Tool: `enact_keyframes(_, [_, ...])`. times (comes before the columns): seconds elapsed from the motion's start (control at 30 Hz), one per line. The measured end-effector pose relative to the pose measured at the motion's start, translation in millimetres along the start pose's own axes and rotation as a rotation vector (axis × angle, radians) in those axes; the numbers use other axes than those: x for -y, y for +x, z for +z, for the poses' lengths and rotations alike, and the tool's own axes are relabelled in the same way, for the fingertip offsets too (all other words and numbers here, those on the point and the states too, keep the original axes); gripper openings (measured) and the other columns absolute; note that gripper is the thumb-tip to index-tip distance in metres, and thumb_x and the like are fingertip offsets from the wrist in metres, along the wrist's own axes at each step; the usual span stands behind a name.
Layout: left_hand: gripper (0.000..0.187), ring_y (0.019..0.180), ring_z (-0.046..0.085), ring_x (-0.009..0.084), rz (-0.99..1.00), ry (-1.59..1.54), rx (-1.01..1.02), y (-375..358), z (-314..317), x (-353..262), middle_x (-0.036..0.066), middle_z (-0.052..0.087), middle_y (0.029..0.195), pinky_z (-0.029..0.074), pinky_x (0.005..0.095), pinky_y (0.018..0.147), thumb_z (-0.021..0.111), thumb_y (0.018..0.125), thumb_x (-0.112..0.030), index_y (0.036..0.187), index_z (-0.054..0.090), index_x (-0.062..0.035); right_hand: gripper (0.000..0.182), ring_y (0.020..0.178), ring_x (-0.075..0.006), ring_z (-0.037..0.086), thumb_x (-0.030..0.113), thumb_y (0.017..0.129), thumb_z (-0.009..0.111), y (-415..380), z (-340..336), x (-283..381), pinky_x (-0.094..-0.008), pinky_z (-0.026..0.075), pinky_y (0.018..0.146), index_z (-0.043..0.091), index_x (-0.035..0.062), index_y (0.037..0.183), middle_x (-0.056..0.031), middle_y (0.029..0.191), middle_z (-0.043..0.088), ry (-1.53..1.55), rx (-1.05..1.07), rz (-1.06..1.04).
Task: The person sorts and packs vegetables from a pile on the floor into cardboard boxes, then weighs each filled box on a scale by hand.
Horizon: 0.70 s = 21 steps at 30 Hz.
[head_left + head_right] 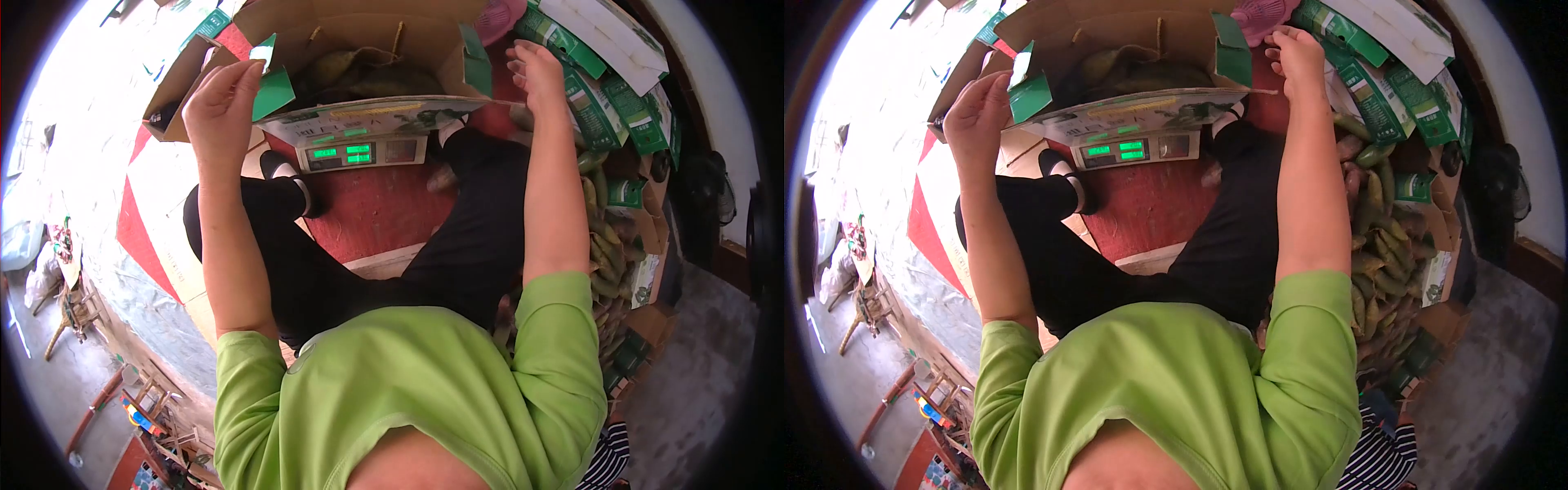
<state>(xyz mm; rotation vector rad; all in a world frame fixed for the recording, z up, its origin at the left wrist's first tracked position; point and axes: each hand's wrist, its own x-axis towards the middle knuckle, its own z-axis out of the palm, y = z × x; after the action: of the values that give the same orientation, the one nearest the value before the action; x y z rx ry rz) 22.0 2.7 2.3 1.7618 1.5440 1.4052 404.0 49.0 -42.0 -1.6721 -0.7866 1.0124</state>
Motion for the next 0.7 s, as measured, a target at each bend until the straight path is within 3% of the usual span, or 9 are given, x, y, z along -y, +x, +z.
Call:
enact_keyframes(0.13, [0.015, 0.072, 0.054, 0.006, -0.004, 0.092, 0.021, 0, 3, -3, 0.0, 0.06, 0.077, 0.042, 0.0182, 0.064, 0.063, 0.084, -0.011, 0.091, 0.067, 0.0013, 0.016, 0.064, -0.0082, 0.058, 0.014, 0.084, 0.055, 5, -7, -12, -0.0218, 0.041, 0.052, 0.058, 0.0095, 0.098, -0.0004, 0.082, 0.064, -0.039, 0.0, 0.011])
enact_keyframes(0.23, [0.016, 0.071, 0.054, 0.0066, -0.012, 0.059, 0.039, 0, 4, -1, 0.001, 0.06, 0.076, 0.042, 0.0188, 0.065, 0.063, 0.084, -0.013, 0.092, 0.067, 0.0007, 0.016, 0.063, -0.0083, 0.057, 0.014, 0.083, 0.055, 8, -4, -17, -0.0216, 0.04, 0.052, 0.059, 0.0093, 0.098, -0.0007, 0.082, 0.063, -0.033, 0.036, 0.028])
enact_keyframes(0.33, [0.015, 0.071, 0.054, 0.0068, -0.033, 0.089, 0.043, -1, 4, -4, 0.001, 0.06, 0.076, 0.042, 0.0188, 0.066, 0.063, 0.084, -0.012, 0.091, 0.067, 0.0005, 0.021, 0.07, -0.0085, 0.056, 0.016, 0.084, 0.054, 9, -2, -19, -0.0223, 0.041, 0.058, 0.057, 0.0108, 0.104, -0.0011, 0.09, 0.063, -0.073, 0.056, 0.048])
enact_keyframes(0.57, [0.015, 0.069, 0.053, 0.0062, 0.002, 0.101, 0.045, 0, 4, -2, 0.001, 0.059, 0.075, 0.042, 0.0189, 0.063, 0.063, 0.084, -0.012, 0.091, 0.067, 0.0003, 0.019, 0.064, -0.0097, 0.057, 0.014, 0.082, 0.056, 20, 3, -26, -0.0233, 0.041, 0.052, 0.058, 0.0086, 0.1, -0.0007, 0.082, 0.063, -0.1, 0.052, 0.059])
enact_keyframes(0.7, [0.013, 0.061, 0.049, 0.0062, 0.003, 0.059, 0.007, 1, 6, -6, 0.001, 0.054, 0.066, 0.04, 0.0194, 0.057, 0.066, 0.08, -0.009, 0.086, 0.066, 0.0024, 0.02, 0.067, -0.0105, 0.057, 0.014, 0.083, 0.054, 21, 6, -26, -0.0241, 0.04, 0.053, 0.058, 0.0084, 0.101, -0.0005, 0.084, 0.063, -0.124, 0.07, 0.073])
